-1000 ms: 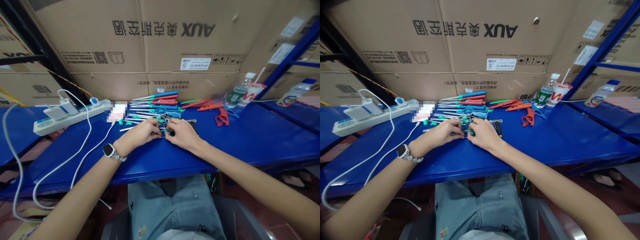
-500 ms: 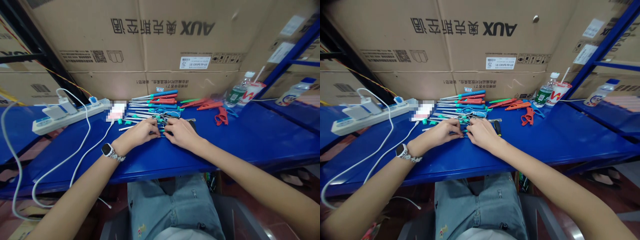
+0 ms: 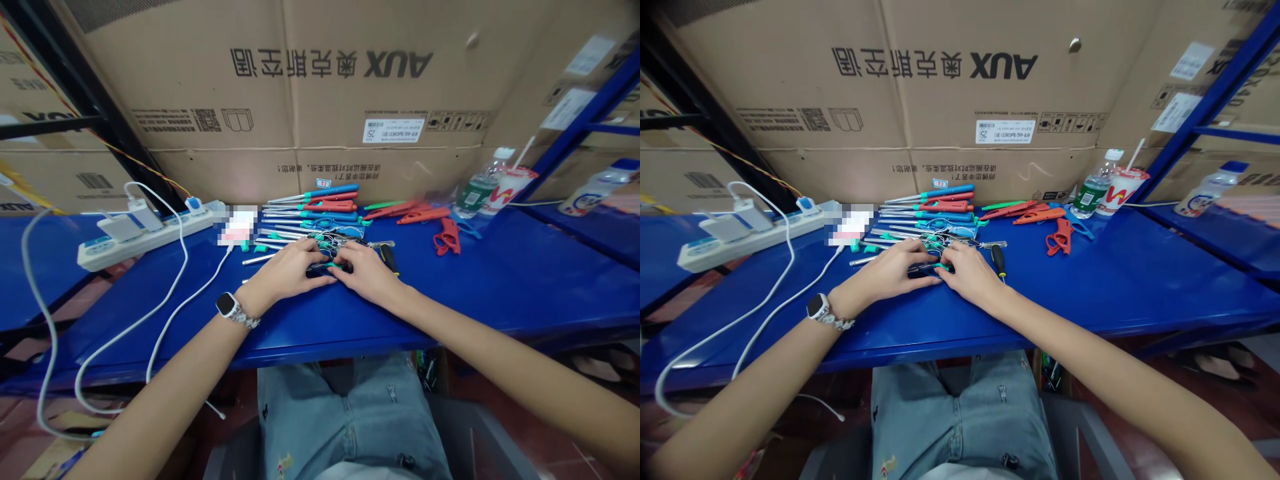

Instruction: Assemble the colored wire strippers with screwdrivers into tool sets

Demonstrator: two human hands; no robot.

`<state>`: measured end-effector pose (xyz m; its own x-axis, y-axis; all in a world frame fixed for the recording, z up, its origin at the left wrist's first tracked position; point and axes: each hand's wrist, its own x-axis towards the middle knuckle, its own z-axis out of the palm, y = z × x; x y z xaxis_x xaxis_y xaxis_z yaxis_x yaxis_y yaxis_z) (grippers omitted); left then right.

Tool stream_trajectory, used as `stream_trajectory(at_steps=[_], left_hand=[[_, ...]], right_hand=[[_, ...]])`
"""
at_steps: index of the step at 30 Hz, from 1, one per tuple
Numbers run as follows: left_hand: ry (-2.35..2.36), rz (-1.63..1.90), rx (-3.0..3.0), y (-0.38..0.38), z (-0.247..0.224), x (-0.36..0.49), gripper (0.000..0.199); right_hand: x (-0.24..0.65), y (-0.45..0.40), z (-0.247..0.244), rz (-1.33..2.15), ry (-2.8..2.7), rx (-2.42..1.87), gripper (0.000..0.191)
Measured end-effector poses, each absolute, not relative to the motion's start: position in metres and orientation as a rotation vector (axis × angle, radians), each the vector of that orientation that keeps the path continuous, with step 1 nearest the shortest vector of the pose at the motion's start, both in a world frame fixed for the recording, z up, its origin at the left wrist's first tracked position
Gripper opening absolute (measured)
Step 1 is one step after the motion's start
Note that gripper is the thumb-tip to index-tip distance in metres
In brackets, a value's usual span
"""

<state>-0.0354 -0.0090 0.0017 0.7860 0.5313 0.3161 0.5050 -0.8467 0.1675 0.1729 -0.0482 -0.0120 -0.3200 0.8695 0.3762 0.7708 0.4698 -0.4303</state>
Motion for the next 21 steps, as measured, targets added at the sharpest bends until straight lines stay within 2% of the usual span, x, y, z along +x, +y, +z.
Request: stream_trajectory(at_steps=[7, 13, 16, 21], left_hand=[[0.955, 0.546, 2.976, -0.014, 0.004, -0.034, 0.030], [0.998, 0.606, 2.933, -0.016, -0.002, -0.044, 0.037], [1.015, 0.599, 2.960, -0.019, -0.002, -0.047, 0.037], [0.977, 0.631, 3.021, -0.025, -0.002, -0.041, 0.050]], right_hand=[[0.165, -0.051, -0.004, 0.249, -2.184, -1.371, 0.011], [0.189, -0.052, 0.003, 0.194, -2.228, -1.283, 0.026], [0.200, -0.053, -0.001, 0.151, -2.277, -1.277, 0.025], [0.203, -0.056, -0.012, 0.179, -2.247, -1.208, 0.022]])
